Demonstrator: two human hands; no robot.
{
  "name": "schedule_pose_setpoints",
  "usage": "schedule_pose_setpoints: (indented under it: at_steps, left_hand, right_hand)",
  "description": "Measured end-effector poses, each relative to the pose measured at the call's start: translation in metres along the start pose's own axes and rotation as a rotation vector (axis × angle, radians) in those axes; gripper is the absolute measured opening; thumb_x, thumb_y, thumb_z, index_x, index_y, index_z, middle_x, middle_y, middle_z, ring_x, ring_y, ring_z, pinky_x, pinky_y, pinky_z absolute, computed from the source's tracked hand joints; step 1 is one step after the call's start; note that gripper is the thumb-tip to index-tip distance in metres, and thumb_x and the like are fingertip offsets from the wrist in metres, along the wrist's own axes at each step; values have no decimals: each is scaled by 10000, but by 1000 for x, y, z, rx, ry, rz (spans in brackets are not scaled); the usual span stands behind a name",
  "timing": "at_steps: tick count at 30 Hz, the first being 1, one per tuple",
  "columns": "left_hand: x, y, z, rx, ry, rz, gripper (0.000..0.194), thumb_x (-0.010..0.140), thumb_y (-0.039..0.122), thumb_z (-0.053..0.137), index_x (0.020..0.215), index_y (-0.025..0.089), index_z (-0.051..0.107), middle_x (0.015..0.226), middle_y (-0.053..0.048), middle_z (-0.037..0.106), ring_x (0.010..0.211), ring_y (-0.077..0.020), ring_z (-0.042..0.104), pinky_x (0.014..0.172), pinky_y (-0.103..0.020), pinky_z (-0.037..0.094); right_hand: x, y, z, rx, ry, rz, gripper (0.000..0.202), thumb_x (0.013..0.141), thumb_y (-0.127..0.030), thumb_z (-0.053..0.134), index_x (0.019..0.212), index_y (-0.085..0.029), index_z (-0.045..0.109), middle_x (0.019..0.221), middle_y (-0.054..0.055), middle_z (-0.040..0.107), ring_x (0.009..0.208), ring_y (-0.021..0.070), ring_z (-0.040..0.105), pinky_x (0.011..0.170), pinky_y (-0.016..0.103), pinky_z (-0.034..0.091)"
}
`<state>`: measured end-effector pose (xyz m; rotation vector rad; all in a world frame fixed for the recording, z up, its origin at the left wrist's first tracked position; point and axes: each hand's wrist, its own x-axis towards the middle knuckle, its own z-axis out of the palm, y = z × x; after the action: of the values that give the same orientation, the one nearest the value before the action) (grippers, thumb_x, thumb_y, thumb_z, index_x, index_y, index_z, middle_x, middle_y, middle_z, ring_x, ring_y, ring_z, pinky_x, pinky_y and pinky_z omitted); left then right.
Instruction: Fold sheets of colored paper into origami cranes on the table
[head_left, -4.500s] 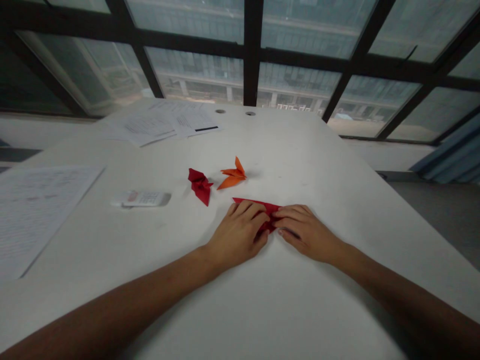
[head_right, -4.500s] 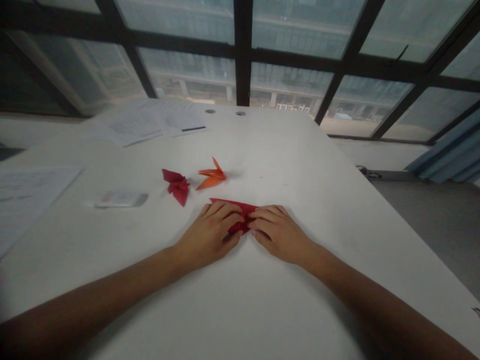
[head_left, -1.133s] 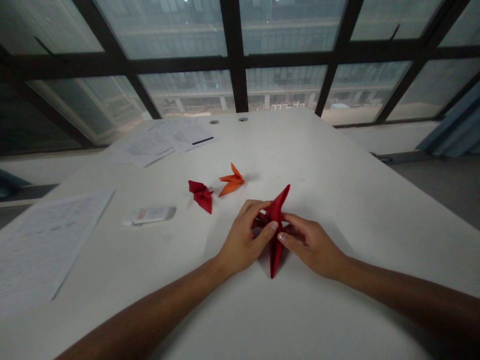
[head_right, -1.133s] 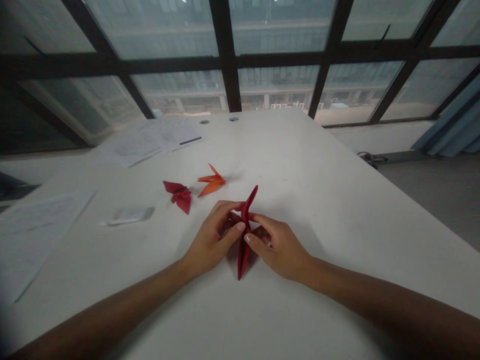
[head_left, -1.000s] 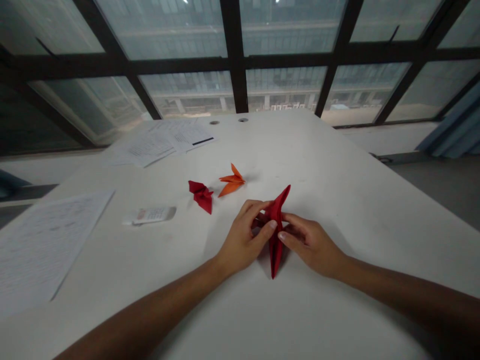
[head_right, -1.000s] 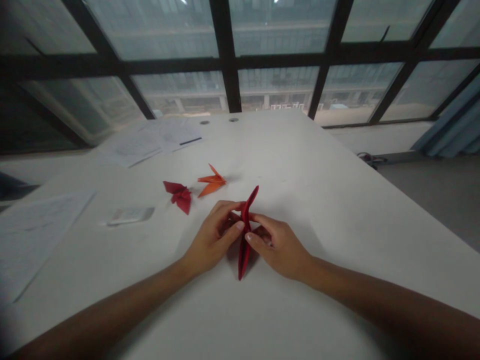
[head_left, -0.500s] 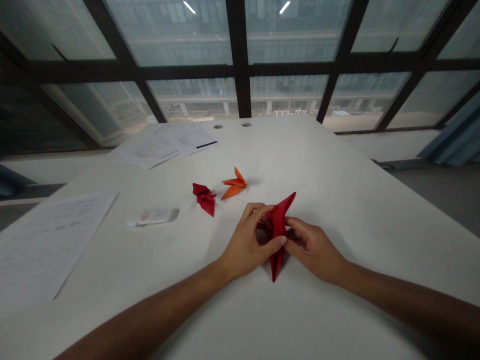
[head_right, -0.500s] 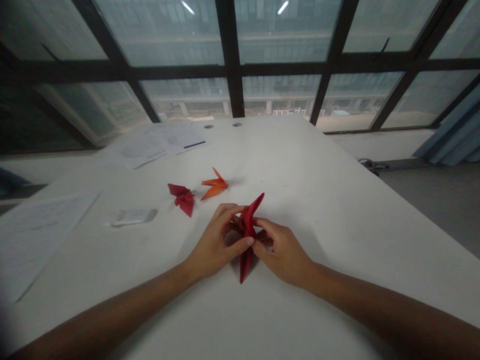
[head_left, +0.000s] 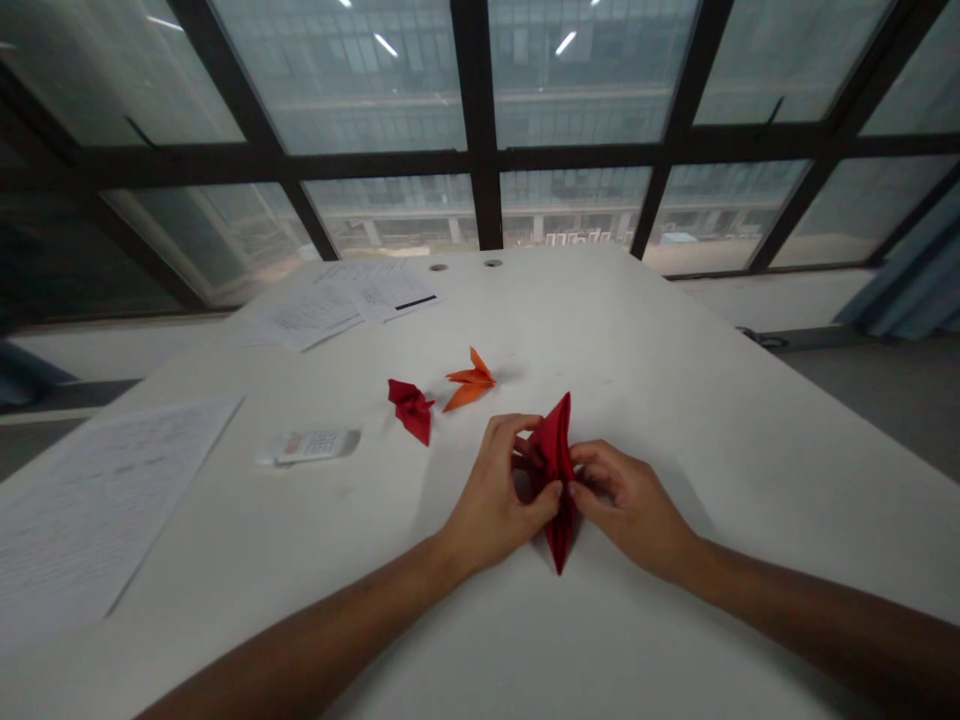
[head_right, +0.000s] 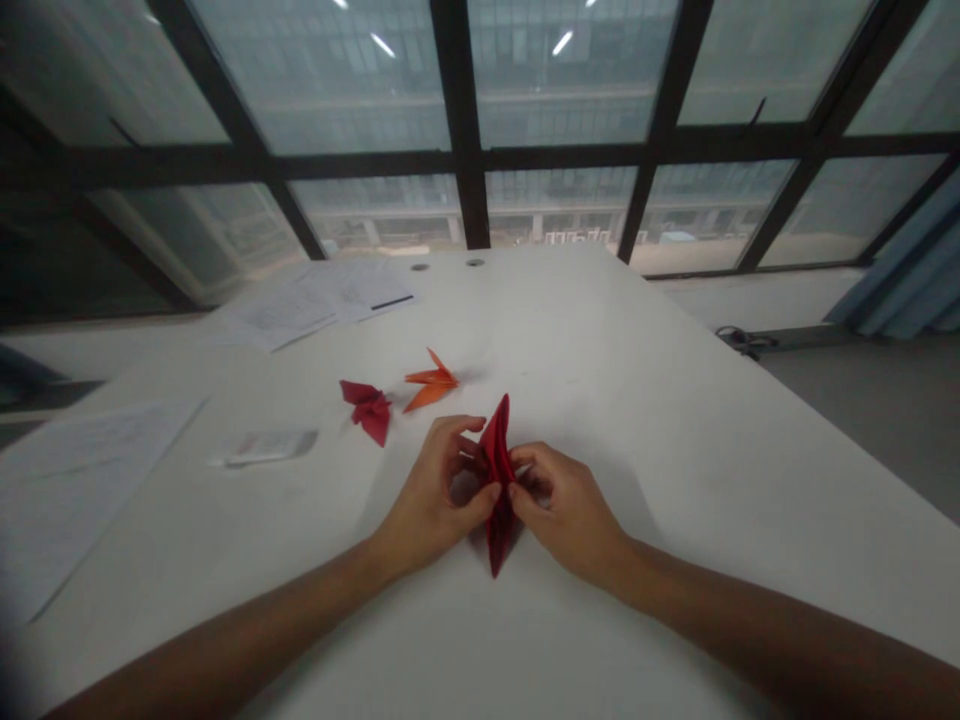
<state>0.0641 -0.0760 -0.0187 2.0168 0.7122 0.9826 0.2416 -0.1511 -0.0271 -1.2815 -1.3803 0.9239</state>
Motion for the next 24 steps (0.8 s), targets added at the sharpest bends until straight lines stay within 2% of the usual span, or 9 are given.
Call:
schedule_pose_setpoints:
  at_steps: [7,13,16,20,24]
  left_hand:
    - [0,-3,1,-19,76,-29,637,732,10,569,1298,269,433,1260,-63,463,992,-158,592,813,-321,578]
    - [2,-8,-1,8,155,-99,646,673,-33,501,1252,254,492,1183,-45,475,957,-147,573,768,-284,571]
    - [4,-8,-4,32,131,-109,620,666,-44,487,1208,247,559,1187,-51,468,953,-149,570,746,-274,573]
    - [7,-11,-8,86,74,-46,477,717,-42,504,1073,229,670,1178,-62,527,1001,-177,589,791,-300,570]
    - [12,-16,-13,216,20,-58,478,715,-57,479,1012,213,738,1144,-66,583,995,-190,615,830,-331,566]
  right_hand:
    - [8,5,-5,-8,87,25,183,865,-201,603,1046,-208,629,937,20,726,794,162,696,727,286,549]
    - [19,9,-17,-138,192,21,319,787,-135,532,1086,-215,609,881,-10,667,749,153,643,638,263,488]
    - [21,11,-22,-229,198,-16,329,784,-115,511,1078,-224,609,844,-21,634,682,144,604,603,264,460]
    - [23,11,-29,-448,156,-168,258,791,-71,508,935,-218,665,901,14,643,773,165,612,681,293,465]
    - [26,12,-34,-550,115,-214,221,844,-79,517,869,-210,693,901,25,626,738,155,600,665,294,456]
